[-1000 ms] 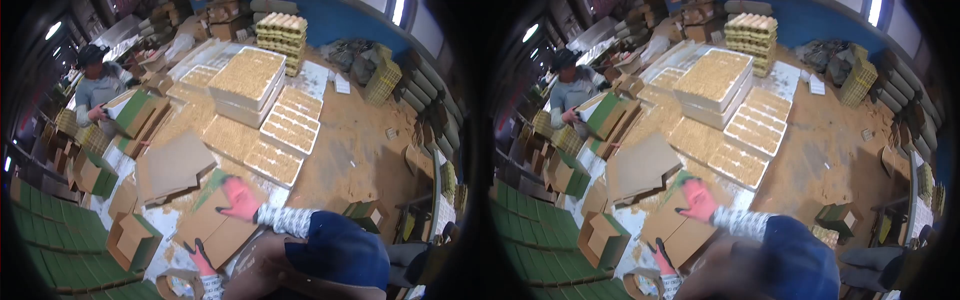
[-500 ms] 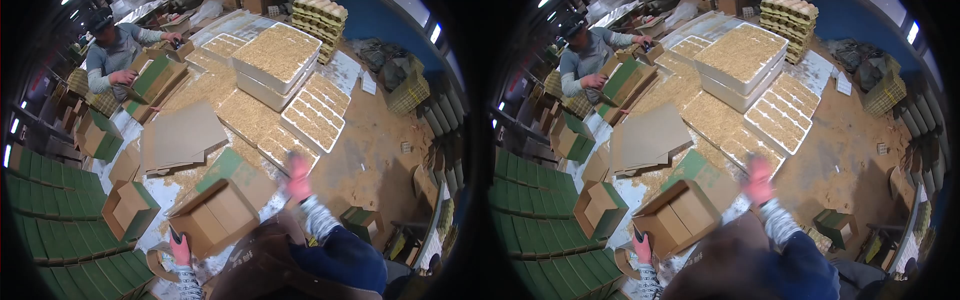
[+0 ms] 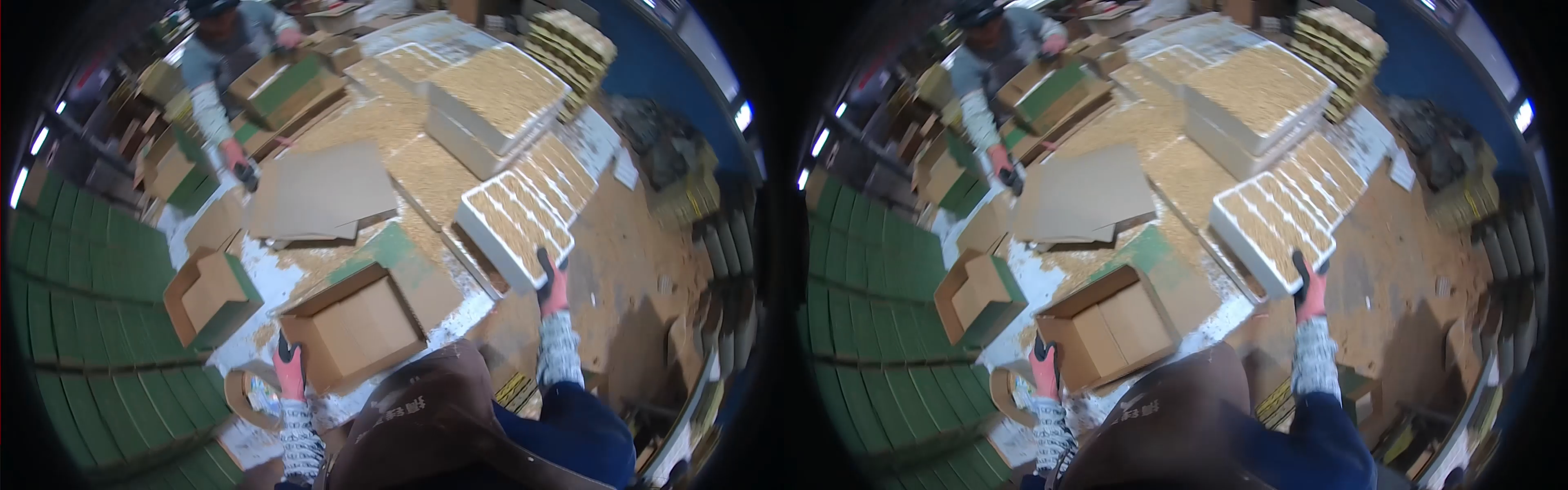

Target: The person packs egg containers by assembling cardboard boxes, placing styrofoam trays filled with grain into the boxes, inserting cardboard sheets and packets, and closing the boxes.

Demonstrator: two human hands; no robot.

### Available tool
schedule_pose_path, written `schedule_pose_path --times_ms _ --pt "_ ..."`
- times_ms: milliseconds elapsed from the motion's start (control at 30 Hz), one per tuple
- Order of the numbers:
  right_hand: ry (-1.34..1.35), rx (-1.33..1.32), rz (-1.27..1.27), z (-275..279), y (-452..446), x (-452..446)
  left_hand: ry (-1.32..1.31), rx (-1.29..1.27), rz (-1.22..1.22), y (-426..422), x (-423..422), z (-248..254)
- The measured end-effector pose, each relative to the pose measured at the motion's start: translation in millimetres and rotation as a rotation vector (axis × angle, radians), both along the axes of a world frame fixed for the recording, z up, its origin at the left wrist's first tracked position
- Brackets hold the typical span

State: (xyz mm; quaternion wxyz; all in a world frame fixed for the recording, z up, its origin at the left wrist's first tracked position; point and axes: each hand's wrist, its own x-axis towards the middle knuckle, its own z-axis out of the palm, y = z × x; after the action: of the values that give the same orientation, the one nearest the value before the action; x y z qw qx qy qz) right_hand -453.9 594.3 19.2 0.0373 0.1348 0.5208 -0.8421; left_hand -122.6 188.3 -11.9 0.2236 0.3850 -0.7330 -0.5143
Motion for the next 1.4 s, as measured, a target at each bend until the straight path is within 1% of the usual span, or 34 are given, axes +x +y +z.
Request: schedule_pose_path --times_ms 33,67,133,167,200,267,300,333,367,400,500,533,600,633,667,733,767,800,833,867,900,933,967,1033,1067,1100,1133,1167,1200,1233,1267,1300,1333,1400 --pt "-0.046 -0.079 0.124 1 -2 16 -0.033 -0.004 0.042 0 2 -8" --pt "-0.114 -0.027 0.230 6 -2 32 -0.079 -0.004 0.087 -1 5 -12" --pt "-0.018 0.172 0.465 21 -16 57 -0.204 -0.050 0.082 11 -9 19" --pt "0.004 0.241 0.587 34 -28 69 -0.188 -0.086 0.074 14 -14 28" --pt "-0.076 0.158 0.660 62 -51 80 -0.162 -0.126 0.059 12 -19 33" --pt "-0.047 0.118 0.883 96 -98 94 -0.134 0.052 -0.026 0 -18 29" --pt "-0.218 0.067 0.968 115 -119 92 0.065 0.082 -0.036 -14 -11 -12" --pt "-0.213 -0.016 1.082 105 -136 92 0.118 0.194 -0.040 -10 -10 0" --pt "-0.053 0.098 1.163 101 -153 89 0.168 0.305 -0.038 -5 -10 13" --pt "0.109 0.210 1.243 98 -169 86 0.179 0.233 -0.093 -5 -6 18" --pt "0.090 0.217 1.231 88 -193 82 0.272 0.317 -0.019 -2 14 -8" --pt "0.312 0.332 1.223 67 -196 76 0.281 0.293 -0.005 2 21 -5" --pt "0.521 0.526 1.333 69 -210 80 0.087 0.140 -0.011 10 16 4" --pt "0.472 0.785 1.375 85 -214 90 0.057 0.093 0.090 22 11 23" --pt "0.660 1.017 1.391 54 -215 84 0.067 0.128 0.023 23 8 38" --pt "0.562 1.534 1.525 21 -217 71 0.150 0.242 -0.026 16 15 18" --pt "0.780 1.829 1.533 6 -218 72 0.095 0.231 -0.098 11 29 20" --pt "1.030 1.889 1.418 -4 -216 78 0.041 0.199 -0.175 -3 48 23" --pt "1.016 1.962 1.403 -5 -224 84 -0.013 0.076 -0.002 -12 70 5" --pt "0.988 2.038 1.388 -8 -229 86 0.159 0.187 0.248 -14 82 33" --pt "0.993 2.079 1.449 -27 -232 84 -0.215 -0.271 0.318 -31 112 16" --pt "0.985 2.121 1.504 -45 -234 82 -0.604 -0.426 0.401 -43 141 -3" --pt "1.117 2.056 1.438 -34 -239 85 -0.900 -0.494 0.421 -50 159 -11" --pt "0.591 1.693 1.830 22 -265 71 -1.110 -0.649 0.221 -53 188 -41" --pt "0.350 1.465 1.958 48 -279 60 -1.035 -0.591 0.109 -56 197 -49" --pt "0.330 0.972 1.769 62 -274 44 -1.058 -0.493 0.109 -64 182 -35" --pt "0.149 0.817 1.504 53 -266 11 -1.039 -0.509 0.133 -69 182 -42" --pt "0.086 0.514 1.206 57 -275 -5 -1.023 -0.516 0.148 -72 189 -53" --pt "0.212 0.626 0.997 32 -279 -36 -1.007 -0.524 0.161 -75 191 -60" --pt "0.270 0.874 0.840 20 -288 -51 -1.018 -0.543 0.138 -75 183 -42" --pt "0.217 1.057 0.807 -9 -294 -70 -1.027 -0.549 0.149 -77 178 -34" --pt "0.082 1.065 0.884 -52 -295 -95 -1.039 -0.551 0.170 -76 175 -27" --pt "0.292 1.711 0.759 -111 -300 -117 -1.056 -0.556 0.206 -77 173 -17" --pt "0.474 1.137 0.699 -127 -311 -116 -1.081 -0.516 0.230 -77 169 7"
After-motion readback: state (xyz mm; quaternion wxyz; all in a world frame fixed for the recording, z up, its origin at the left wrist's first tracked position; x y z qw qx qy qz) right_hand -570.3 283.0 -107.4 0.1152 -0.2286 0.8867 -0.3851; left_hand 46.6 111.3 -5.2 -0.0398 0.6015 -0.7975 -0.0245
